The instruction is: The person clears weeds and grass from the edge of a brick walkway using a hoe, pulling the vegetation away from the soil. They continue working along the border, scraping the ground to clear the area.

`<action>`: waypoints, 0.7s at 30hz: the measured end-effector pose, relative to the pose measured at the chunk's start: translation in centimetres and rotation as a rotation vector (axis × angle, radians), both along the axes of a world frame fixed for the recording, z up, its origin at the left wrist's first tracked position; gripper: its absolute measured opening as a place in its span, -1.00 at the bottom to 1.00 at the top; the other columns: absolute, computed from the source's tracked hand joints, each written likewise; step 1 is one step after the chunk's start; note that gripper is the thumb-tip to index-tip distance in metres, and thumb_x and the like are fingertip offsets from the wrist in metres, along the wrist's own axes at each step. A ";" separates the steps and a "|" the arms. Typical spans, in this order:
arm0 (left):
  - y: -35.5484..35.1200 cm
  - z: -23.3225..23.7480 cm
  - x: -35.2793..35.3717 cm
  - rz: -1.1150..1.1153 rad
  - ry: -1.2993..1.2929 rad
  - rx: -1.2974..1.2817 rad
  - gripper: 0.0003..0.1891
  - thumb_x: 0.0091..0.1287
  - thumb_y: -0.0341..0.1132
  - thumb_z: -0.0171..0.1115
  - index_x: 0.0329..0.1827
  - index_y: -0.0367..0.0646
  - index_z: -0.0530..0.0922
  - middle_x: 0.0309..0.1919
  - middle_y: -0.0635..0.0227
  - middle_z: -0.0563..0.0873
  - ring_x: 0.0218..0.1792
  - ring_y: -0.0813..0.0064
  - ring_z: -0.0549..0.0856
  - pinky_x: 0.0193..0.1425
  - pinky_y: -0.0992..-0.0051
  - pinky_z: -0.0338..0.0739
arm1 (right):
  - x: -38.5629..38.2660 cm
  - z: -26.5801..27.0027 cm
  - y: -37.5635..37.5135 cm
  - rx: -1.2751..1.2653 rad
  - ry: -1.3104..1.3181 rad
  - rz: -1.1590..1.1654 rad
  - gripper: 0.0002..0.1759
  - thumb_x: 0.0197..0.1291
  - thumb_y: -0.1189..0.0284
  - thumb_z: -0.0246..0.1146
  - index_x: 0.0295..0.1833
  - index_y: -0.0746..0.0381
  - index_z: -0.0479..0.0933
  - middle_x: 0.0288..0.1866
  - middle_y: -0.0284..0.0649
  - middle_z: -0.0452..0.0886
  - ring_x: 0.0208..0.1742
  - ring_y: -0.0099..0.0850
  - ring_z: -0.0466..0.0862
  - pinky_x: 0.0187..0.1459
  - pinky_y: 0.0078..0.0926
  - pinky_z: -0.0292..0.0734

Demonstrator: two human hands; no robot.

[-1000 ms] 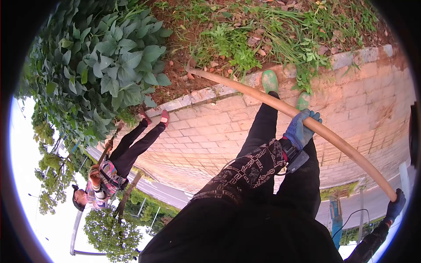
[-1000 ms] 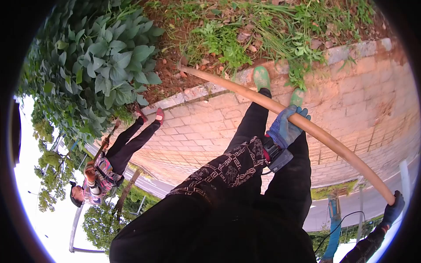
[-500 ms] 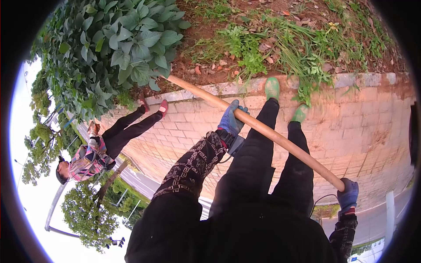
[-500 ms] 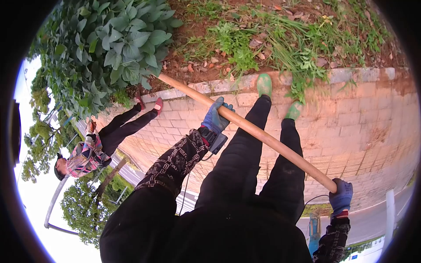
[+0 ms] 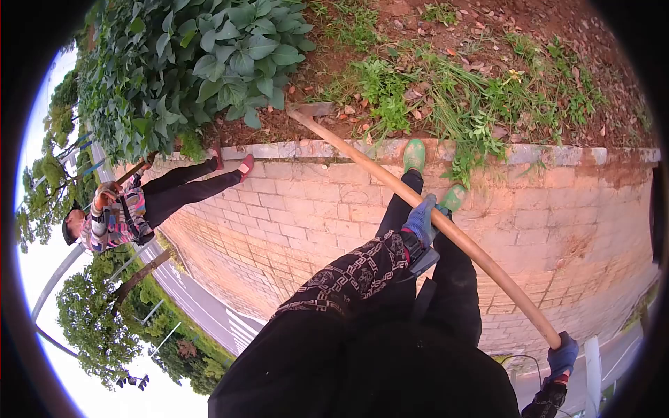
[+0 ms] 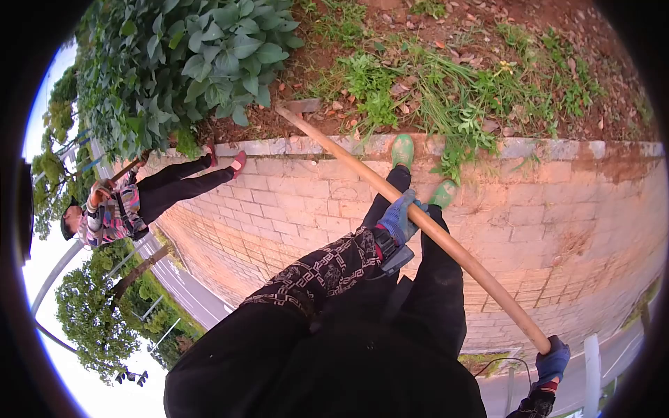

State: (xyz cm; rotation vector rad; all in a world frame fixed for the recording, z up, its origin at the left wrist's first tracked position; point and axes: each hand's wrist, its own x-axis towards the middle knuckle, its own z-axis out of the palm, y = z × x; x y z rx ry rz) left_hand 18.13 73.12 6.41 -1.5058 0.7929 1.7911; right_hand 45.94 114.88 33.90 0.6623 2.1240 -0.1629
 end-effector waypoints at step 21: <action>-31.8 11.1 8.1 -0.241 0.155 -0.436 -0.77 0.31 -0.23 0.11 -0.06 -0.14 0.50 -0.20 0.17 0.68 -0.26 0.22 0.72 -0.22 0.21 0.64 | -6.2 4.1 -0.5 0.001 0.118 0.223 -0.68 -0.21 0.22 0.47 -0.34 0.18 0.71 -0.49 -0.02 0.68 -0.48 -0.21 0.73 -0.37 -0.30 0.63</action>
